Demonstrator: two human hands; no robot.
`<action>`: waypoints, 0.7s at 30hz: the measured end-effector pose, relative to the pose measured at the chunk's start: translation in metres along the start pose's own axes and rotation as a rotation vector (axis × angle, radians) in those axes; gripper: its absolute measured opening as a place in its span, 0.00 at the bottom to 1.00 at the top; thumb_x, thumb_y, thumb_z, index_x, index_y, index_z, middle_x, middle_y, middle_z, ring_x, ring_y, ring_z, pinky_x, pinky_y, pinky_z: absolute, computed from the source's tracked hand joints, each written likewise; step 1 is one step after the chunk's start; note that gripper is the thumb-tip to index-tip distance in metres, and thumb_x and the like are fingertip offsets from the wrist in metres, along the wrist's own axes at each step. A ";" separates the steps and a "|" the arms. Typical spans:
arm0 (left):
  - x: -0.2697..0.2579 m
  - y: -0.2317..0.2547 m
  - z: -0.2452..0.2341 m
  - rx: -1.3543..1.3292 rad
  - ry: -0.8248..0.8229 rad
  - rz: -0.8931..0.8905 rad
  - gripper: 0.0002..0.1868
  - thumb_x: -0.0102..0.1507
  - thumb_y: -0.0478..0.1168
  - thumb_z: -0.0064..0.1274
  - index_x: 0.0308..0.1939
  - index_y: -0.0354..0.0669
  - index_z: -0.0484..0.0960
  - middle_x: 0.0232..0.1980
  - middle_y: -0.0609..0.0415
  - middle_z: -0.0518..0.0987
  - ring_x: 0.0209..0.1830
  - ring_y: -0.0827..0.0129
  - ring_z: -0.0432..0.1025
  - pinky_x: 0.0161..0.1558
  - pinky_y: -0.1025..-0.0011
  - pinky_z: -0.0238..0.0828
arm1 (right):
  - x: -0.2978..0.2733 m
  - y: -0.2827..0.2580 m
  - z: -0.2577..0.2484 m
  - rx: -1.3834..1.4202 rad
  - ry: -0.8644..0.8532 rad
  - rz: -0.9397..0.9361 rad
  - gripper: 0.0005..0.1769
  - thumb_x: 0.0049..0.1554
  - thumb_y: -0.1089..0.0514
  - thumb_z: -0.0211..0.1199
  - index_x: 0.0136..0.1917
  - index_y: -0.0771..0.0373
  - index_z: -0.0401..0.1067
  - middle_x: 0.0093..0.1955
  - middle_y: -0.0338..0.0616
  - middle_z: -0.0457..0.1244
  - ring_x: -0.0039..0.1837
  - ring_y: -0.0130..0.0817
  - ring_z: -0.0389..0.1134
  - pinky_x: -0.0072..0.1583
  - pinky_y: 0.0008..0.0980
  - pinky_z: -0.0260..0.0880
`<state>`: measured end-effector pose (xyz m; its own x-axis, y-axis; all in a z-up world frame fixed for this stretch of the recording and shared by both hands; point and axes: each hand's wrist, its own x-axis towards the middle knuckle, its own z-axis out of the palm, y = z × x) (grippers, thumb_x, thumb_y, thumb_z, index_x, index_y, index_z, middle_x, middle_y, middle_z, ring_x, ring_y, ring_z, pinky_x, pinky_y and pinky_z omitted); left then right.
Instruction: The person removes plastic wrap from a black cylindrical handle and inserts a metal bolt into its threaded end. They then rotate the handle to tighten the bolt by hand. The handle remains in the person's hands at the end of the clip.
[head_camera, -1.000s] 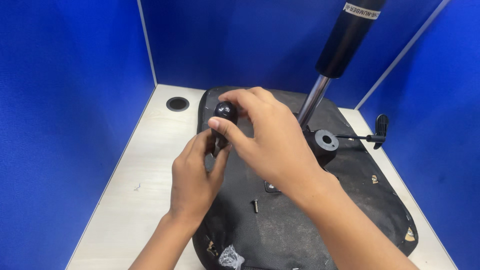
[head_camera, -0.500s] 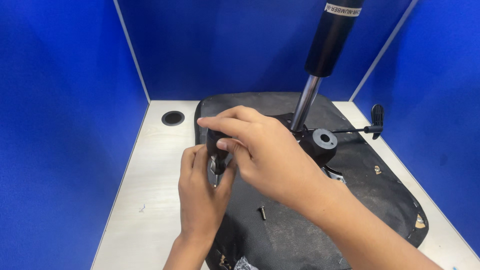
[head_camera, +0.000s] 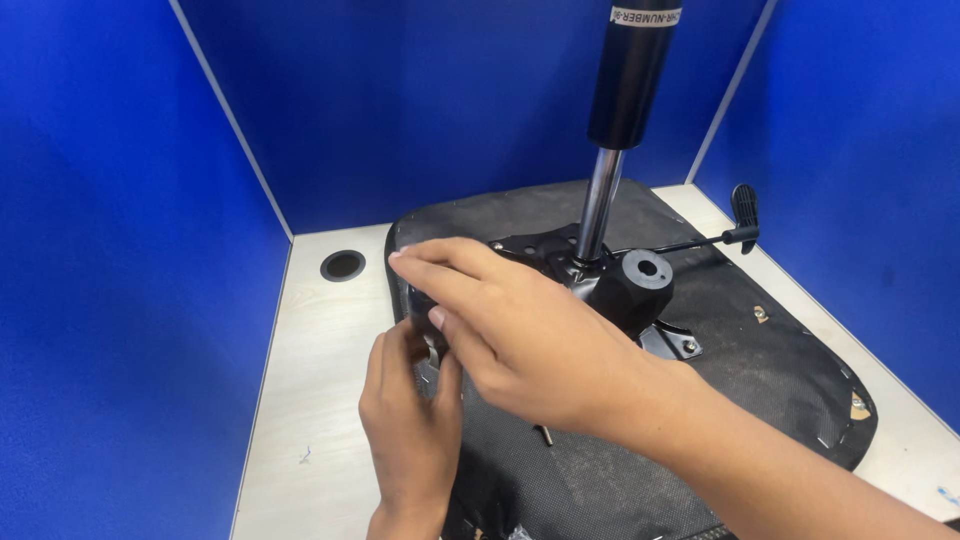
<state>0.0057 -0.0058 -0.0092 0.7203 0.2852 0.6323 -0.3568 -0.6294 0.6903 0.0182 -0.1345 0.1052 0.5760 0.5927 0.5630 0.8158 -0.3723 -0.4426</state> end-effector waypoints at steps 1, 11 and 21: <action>0.001 -0.001 -0.001 -0.012 -0.020 -0.006 0.17 0.60 0.34 0.60 0.50 0.31 0.77 0.41 0.48 0.79 0.40 0.61 0.78 0.41 0.66 0.77 | 0.001 0.000 0.000 0.000 -0.009 0.023 0.21 0.63 0.64 0.54 0.69 0.70 0.67 0.66 0.48 0.64 0.64 0.40 0.70 0.63 0.33 0.71; -0.001 0.003 -0.002 -0.053 0.022 -0.023 0.16 0.59 0.33 0.61 0.48 0.33 0.75 0.43 0.47 0.75 0.39 0.61 0.77 0.37 0.65 0.75 | 0.005 -0.003 0.001 0.045 -0.036 0.043 0.18 0.62 0.63 0.58 0.65 0.64 0.73 0.60 0.43 0.67 0.60 0.36 0.72 0.60 0.31 0.73; -0.001 0.001 -0.001 -0.039 0.025 0.001 0.16 0.59 0.32 0.61 0.47 0.33 0.75 0.38 0.48 0.73 0.34 0.59 0.73 0.35 0.63 0.71 | 0.005 -0.004 -0.001 0.018 -0.056 0.112 0.21 0.60 0.59 0.61 0.66 0.63 0.72 0.58 0.46 0.66 0.56 0.37 0.72 0.56 0.32 0.73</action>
<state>0.0040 -0.0065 -0.0088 0.7052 0.3024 0.6413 -0.3810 -0.6012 0.7024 0.0176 -0.1308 0.1102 0.6592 0.5872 0.4699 0.7452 -0.4258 -0.5133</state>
